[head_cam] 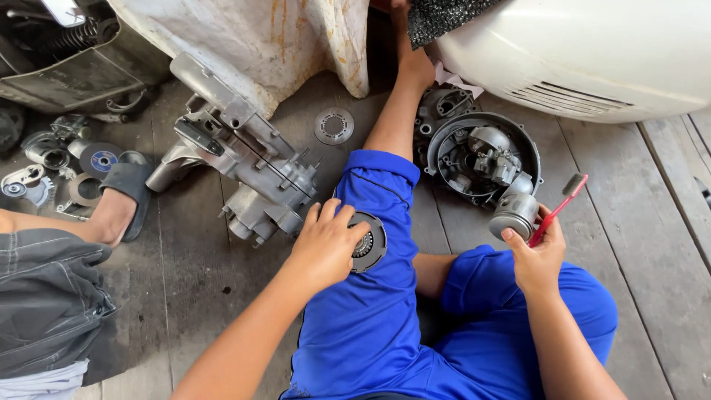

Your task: Cleaning a piston with a brush and assembling or disassembling a clutch mechanism using a screwdriver and pliers.

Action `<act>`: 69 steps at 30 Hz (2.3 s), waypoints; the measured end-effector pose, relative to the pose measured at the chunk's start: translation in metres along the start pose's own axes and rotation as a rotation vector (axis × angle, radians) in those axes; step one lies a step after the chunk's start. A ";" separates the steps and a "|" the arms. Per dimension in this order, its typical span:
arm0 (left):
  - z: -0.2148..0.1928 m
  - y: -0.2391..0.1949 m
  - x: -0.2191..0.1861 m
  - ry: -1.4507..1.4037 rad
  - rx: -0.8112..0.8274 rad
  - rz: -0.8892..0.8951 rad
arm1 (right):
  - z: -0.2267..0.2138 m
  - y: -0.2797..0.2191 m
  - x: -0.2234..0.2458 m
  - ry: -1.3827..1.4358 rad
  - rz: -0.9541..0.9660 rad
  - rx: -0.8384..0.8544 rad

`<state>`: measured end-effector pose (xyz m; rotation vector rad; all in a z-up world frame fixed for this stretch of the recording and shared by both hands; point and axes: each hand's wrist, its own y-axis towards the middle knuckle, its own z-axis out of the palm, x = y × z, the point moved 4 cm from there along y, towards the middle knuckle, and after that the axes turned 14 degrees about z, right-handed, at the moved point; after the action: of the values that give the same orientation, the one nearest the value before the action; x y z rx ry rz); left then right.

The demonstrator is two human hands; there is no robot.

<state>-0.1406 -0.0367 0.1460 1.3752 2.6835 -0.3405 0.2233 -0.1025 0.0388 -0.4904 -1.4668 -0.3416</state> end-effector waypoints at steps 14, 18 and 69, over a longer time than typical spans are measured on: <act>-0.014 -0.002 0.007 0.128 -0.047 0.016 | 0.007 -0.001 0.024 -0.201 0.065 0.025; -0.017 -0.012 0.010 0.076 -0.160 0.047 | 0.009 0.000 0.022 -0.164 0.083 0.040; 0.003 -0.003 0.008 -0.010 -0.142 0.097 | 0.015 -0.008 0.024 -0.303 0.013 0.058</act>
<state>-0.1479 -0.0332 0.1423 1.4504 2.5663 -0.1446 0.2087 -0.0994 0.0643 -0.5208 -1.7616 -0.2201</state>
